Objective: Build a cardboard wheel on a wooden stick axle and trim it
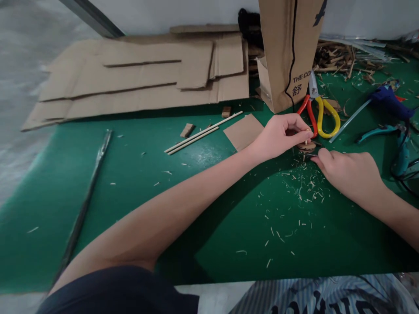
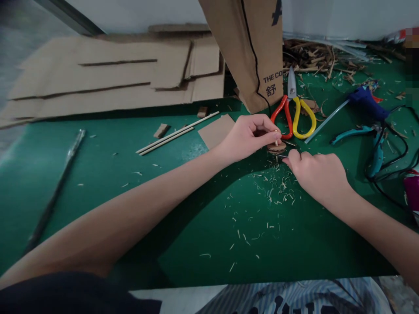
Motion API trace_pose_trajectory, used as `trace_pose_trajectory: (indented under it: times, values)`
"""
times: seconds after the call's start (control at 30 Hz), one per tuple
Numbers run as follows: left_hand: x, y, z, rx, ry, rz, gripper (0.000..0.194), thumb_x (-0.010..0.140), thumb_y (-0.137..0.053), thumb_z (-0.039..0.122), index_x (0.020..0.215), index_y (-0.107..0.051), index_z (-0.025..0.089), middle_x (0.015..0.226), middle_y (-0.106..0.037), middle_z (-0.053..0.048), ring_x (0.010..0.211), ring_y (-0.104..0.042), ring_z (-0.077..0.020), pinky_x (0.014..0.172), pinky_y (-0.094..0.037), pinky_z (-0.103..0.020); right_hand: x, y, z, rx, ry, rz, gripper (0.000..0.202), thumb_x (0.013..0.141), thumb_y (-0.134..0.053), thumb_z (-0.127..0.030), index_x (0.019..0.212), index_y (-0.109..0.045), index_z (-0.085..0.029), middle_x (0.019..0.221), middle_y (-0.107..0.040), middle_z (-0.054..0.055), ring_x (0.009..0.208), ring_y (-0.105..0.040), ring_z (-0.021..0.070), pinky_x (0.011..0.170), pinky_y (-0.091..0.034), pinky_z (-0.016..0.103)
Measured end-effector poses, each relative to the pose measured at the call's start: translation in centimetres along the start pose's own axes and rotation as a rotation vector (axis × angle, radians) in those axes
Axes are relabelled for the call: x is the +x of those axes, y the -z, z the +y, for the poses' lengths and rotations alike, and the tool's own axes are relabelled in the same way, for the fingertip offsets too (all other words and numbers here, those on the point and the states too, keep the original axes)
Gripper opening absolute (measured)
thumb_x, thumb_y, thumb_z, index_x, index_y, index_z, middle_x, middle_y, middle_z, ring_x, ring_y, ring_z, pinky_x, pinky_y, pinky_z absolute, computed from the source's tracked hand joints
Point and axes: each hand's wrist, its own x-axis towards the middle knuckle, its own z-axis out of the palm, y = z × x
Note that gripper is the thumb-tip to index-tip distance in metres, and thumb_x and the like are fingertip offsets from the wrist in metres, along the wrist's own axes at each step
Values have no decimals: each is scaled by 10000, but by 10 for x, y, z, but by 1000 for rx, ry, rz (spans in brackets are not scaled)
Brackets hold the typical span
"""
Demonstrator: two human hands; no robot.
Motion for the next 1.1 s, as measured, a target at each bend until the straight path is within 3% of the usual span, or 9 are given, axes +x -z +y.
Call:
trace_pose_trajectory:
  times: [0.13,0.37,0.57,0.8,1.1]
  values:
    - [0,0,2,-24,8,-12,195,875,-675,331,834,-642,143,832,-745,-70,773,-709,-133,709,-577,-265,-2,4,-2,-14,4,-14,480,1061,-248,-382,824,-605,-166,555,-625,57,417,-532,155,495,-89,299]
    - [-1,-1,2,-49,1,-7,177,866,-683,309,822,-637,145,819,-742,-67,757,-704,-127,705,-576,-262,-5,18,-5,8,46,-195,451,1057,-242,-344,869,-609,-162,489,-602,67,412,-574,193,494,-85,300]
    - [0,0,0,-34,-23,20,187,849,-702,317,810,-636,147,820,-737,-68,737,-689,-119,690,-566,-255,-8,17,0,-20,61,-172,486,1052,-244,-371,806,-607,-161,508,-612,79,430,-590,198,512,-80,293]
    - [1,0,-1,-12,-14,29,225,836,-719,352,804,-624,150,844,-742,-70,756,-694,-125,674,-560,-251,-2,8,3,-4,-23,-28,511,1054,-239,-413,831,-622,-161,559,-629,61,421,-522,152,525,-92,302]
    - [1,-1,0,-47,-20,4,139,858,-667,274,804,-627,153,792,-730,-55,717,-683,-117,671,-555,-259,-2,13,-3,1,30,-160,463,1053,-258,-362,870,-632,-160,518,-623,73,436,-587,183,514,-96,302]
